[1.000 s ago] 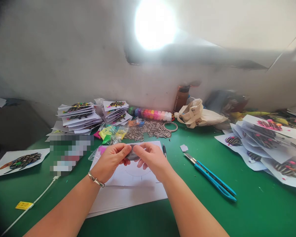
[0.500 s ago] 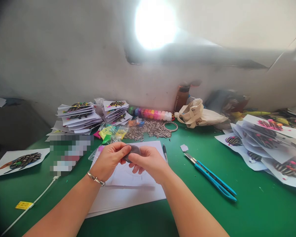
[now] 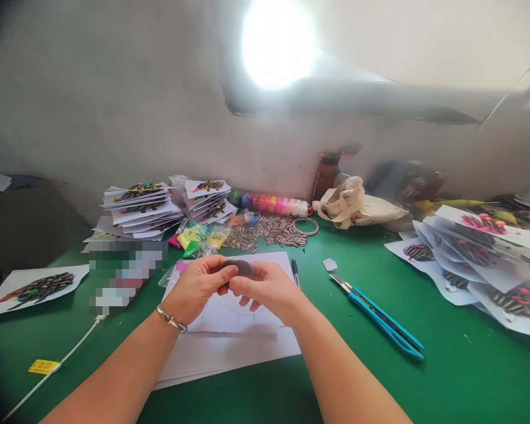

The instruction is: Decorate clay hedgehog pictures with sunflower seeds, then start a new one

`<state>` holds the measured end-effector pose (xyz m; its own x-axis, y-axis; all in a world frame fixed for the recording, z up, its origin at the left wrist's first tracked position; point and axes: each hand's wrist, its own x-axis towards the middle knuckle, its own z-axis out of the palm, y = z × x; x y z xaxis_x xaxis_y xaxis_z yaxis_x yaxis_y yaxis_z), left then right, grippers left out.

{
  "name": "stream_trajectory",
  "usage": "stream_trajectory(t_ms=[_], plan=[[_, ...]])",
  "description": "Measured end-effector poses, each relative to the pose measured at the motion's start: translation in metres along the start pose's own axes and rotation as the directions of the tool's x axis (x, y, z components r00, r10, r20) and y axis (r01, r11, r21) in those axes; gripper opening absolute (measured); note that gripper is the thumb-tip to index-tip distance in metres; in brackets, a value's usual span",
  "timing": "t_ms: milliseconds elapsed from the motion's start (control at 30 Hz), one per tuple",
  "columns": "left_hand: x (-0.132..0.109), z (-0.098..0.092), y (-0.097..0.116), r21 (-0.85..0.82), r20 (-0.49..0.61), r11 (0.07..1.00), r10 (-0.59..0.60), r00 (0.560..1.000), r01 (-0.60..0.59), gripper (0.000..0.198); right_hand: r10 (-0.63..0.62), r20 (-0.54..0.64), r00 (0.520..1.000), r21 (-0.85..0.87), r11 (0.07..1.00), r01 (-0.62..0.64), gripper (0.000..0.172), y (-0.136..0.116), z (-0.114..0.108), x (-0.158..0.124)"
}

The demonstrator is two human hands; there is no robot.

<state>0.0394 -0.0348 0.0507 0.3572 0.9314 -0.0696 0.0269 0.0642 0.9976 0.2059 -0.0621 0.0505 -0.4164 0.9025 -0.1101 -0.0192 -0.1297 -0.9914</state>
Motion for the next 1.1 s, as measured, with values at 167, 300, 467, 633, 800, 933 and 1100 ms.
stream_trajectory(t_ms=[167, 300, 467, 633, 800, 933, 1100], plan=[[0.0006, 0.0003, -0.0030, -0.004, 0.054, 1.000, 0.014, 0.998, -0.014, 0.028, -0.040, -0.033, 0.999, 0.041, 0.998, 0.041, 0.018, 0.0008, 0.0014, -0.0001], [-0.0001, 0.0011, -0.0007, -0.006, 0.062, 1.000, 0.017, 0.998, -0.017, 0.035, -0.034, -0.029, 0.999, 0.039, 0.999, 0.035, 0.019, 0.0014, 0.0020, -0.0013], [-0.0003, 0.0027, 0.0006, 0.060, 0.014, 0.998, 0.022, 1.000, -0.023, 0.026, -0.056, -0.096, 0.994, -0.044, 0.998, 0.052, 0.027, -0.0022, 0.0032, -0.0012], [-0.0017, 0.0044, -0.0001, -0.003, 0.060, 1.000, -0.020, 0.998, 0.020, 0.042, -0.129, -0.249, 0.960, -0.071, 0.991, 0.115, 0.023, 0.0032, 0.0038, 0.0022], [-0.0018, 0.0042, 0.0007, -0.037, 0.116, 0.998, -0.043, 0.992, 0.048, 0.032, -0.114, -0.270, 0.956, -0.031, 0.994, 0.109, 0.024, 0.0043, 0.0004, 0.0017], [-0.0005, 0.0041, 0.0008, 0.008, 0.111, 1.000, -0.031, 0.993, 0.030, 0.023, -0.054, -0.259, 0.964, -0.002, 0.998, 0.056, 0.034, -0.0012, 0.0015, 0.0009], [-0.0013, 0.0054, 0.0008, -0.004, 0.112, 0.998, -0.059, 0.992, 0.060, 0.033, -0.025, -0.346, 0.938, 0.020, 0.999, 0.034, 0.029, -0.0043, 0.0066, 0.0025]])
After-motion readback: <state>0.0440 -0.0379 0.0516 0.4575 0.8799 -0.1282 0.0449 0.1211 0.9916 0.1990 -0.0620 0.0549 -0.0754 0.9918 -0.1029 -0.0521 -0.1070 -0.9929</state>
